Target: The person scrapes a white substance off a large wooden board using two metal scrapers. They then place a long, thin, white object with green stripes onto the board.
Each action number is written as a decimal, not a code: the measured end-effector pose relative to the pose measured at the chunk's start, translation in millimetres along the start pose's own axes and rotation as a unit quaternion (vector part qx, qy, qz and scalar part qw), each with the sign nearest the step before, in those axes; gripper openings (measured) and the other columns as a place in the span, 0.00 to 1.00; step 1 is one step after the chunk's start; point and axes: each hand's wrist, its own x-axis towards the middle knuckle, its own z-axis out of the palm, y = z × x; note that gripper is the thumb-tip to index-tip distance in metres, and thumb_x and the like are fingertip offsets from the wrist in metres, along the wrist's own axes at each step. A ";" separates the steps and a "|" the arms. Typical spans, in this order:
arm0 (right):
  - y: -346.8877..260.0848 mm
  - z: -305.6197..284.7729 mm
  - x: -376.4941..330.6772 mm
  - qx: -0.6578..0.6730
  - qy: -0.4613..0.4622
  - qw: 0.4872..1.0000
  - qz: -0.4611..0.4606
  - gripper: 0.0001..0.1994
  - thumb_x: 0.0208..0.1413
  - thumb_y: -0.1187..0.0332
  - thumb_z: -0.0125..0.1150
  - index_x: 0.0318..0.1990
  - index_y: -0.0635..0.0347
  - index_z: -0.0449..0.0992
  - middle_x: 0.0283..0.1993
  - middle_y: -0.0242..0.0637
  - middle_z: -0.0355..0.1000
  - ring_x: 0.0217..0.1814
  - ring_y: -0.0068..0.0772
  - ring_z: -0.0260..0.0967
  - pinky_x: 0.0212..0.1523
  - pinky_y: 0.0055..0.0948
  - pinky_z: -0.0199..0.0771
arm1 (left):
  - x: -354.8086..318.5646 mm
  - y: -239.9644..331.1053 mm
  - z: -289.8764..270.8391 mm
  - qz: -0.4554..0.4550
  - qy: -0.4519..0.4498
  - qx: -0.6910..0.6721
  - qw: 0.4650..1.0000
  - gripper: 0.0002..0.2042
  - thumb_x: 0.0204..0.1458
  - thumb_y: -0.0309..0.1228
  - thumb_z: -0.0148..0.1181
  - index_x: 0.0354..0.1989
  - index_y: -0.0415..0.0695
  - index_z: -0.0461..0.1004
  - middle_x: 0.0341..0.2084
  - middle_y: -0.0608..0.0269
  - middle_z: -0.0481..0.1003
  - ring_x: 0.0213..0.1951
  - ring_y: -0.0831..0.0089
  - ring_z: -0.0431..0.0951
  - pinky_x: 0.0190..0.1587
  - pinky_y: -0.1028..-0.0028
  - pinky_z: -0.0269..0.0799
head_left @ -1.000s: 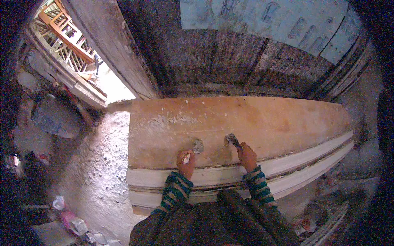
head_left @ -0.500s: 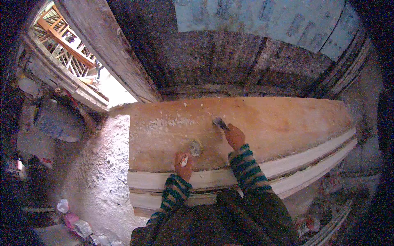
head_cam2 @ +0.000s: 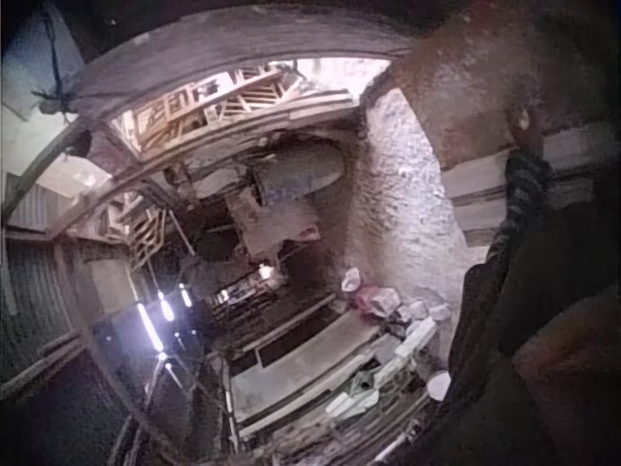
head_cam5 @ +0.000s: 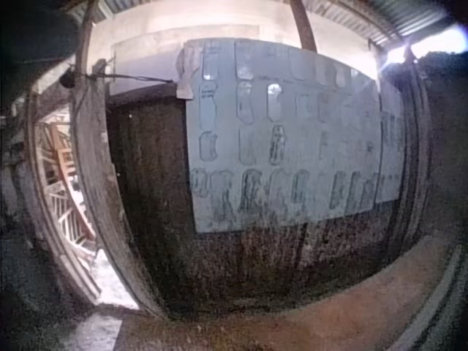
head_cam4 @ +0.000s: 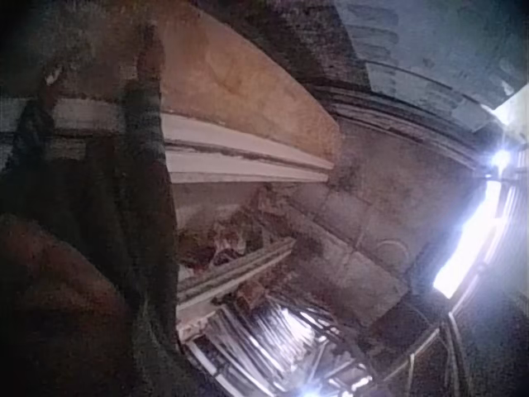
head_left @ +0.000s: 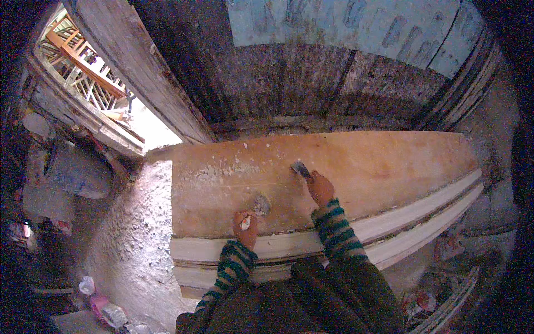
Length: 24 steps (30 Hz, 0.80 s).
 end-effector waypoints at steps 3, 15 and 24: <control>11.0 -13.9 -37.0 -0.037 -0.051 0.995 0.077 0.12 0.57 0.59 0.51 0.39 0.57 0.69 0.34 0.48 0.74 0.35 0.55 0.72 0.34 0.51 0.71 | 3.6 17.1 2.0 0.011 -0.009 0.008 1.000 0.08 0.46 0.19 0.61 0.32 0.44 0.71 0.31 0.61 0.72 0.35 0.66 0.72 0.43 0.68 0.68; -8.0 -15.8 -6.2 -0.015 -0.017 0.998 0.059 0.12 0.57 0.59 0.52 0.40 0.58 0.70 0.35 0.49 0.74 0.36 0.56 0.72 0.35 0.51 0.71 | 7.6 17.9 -2.1 0.026 -0.022 -0.029 0.999 0.07 0.45 0.19 0.61 0.32 0.44 0.73 0.29 0.62 0.71 0.36 0.67 0.71 0.41 0.69 0.67; 37.8 -7.6 -23.4 0.000 0.059 0.995 0.082 0.13 0.55 0.60 0.54 0.39 0.59 0.71 0.34 0.49 0.74 0.38 0.55 0.72 0.35 0.49 0.72 | -0.1 1.1 7.6 -0.005 0.028 -0.082 0.996 0.06 0.46 0.19 0.61 0.31 0.43 0.74 0.32 0.63 0.72 0.35 0.69 0.72 0.43 0.71 0.67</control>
